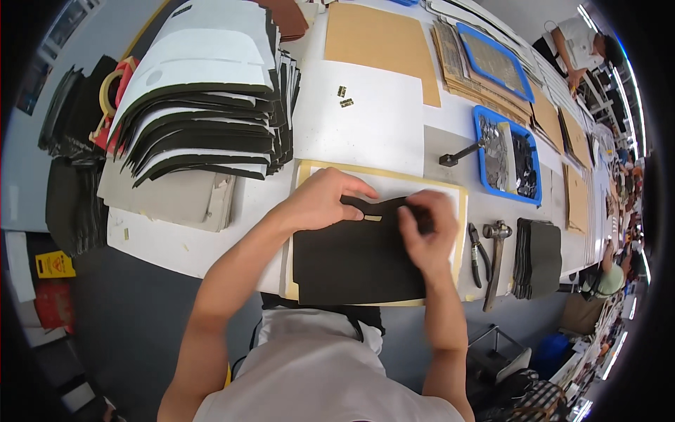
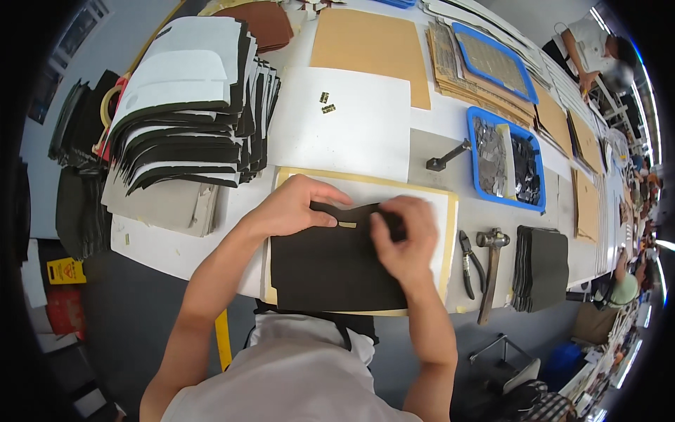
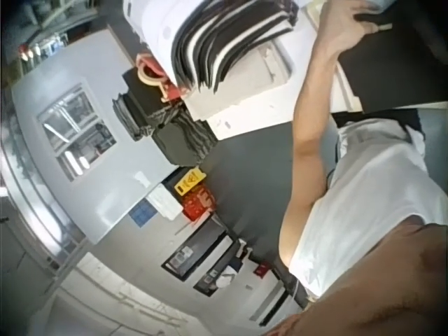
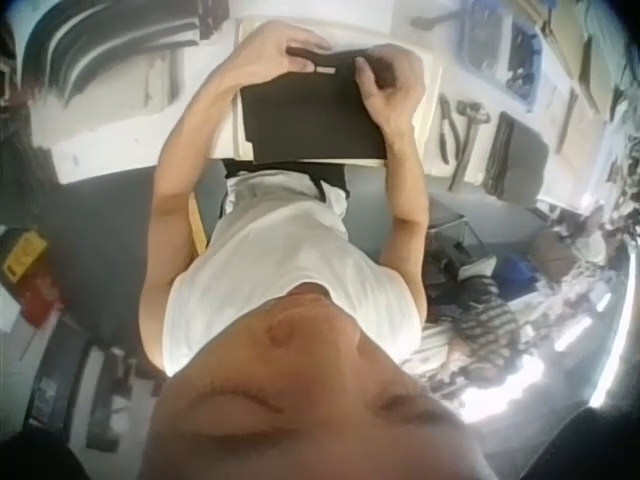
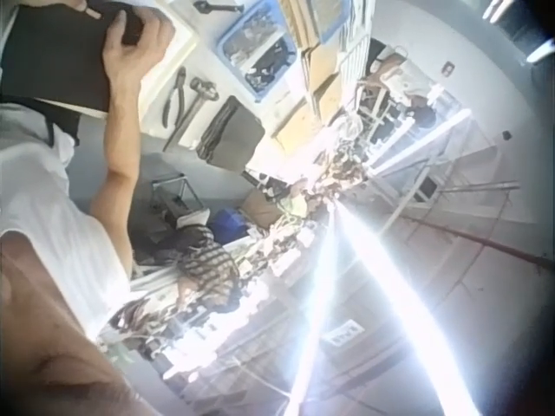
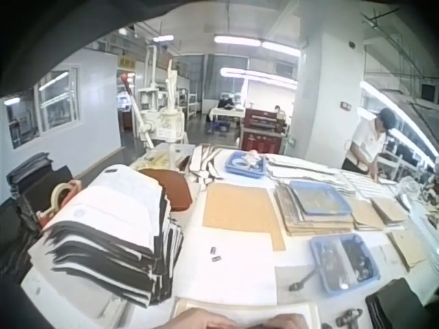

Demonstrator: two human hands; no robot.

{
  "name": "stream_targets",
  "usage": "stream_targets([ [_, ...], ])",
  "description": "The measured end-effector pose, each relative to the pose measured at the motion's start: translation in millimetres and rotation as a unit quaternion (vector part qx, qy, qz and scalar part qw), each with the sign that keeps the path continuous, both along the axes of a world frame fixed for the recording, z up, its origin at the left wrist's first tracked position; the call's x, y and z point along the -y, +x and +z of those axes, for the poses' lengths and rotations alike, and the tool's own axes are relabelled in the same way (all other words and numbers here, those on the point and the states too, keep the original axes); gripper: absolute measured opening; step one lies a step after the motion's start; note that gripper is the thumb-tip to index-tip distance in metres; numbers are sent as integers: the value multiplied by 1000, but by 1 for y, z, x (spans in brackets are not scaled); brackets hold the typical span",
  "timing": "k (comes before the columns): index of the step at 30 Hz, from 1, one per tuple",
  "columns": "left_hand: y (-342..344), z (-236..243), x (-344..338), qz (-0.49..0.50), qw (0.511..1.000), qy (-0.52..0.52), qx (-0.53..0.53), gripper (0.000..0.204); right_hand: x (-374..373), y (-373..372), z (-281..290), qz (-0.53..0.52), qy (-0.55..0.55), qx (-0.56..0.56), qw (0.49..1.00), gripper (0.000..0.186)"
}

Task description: Assembling and hammering a metal buckle or logo onto a leather piece.

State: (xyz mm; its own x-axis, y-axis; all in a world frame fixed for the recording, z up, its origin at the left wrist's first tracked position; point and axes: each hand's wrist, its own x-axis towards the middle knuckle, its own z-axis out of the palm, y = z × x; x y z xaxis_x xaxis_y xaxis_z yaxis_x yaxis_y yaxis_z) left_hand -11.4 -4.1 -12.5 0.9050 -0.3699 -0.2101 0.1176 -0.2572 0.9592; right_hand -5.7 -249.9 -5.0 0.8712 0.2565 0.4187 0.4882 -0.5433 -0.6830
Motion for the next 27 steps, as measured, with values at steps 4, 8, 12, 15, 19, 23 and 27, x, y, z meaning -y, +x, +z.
stream_targets([
  [4,0,7,-4,11,999,-30,-19,42,16,15,9,-91,3,0,996,38],
  [8,0,14,1,24,999,-17,-14,46,26,14,1,-36,223,-210,951,25],
  [12,-4,20,6,32,999,20,-4,46,25,8,2,-24,255,-210,944,24],
  [15,-5,17,8,58,998,27,-4,45,27,7,-1,-3,279,-211,937,23],
  [19,-4,20,6,63,995,53,-54,44,27,2,3,32,307,-196,931,23],
  [23,-6,20,7,70,996,53,-19,45,26,3,1,46,297,-177,937,23],
  [27,-10,18,8,64,993,61,79,46,25,2,1,51,300,-183,935,23],
])
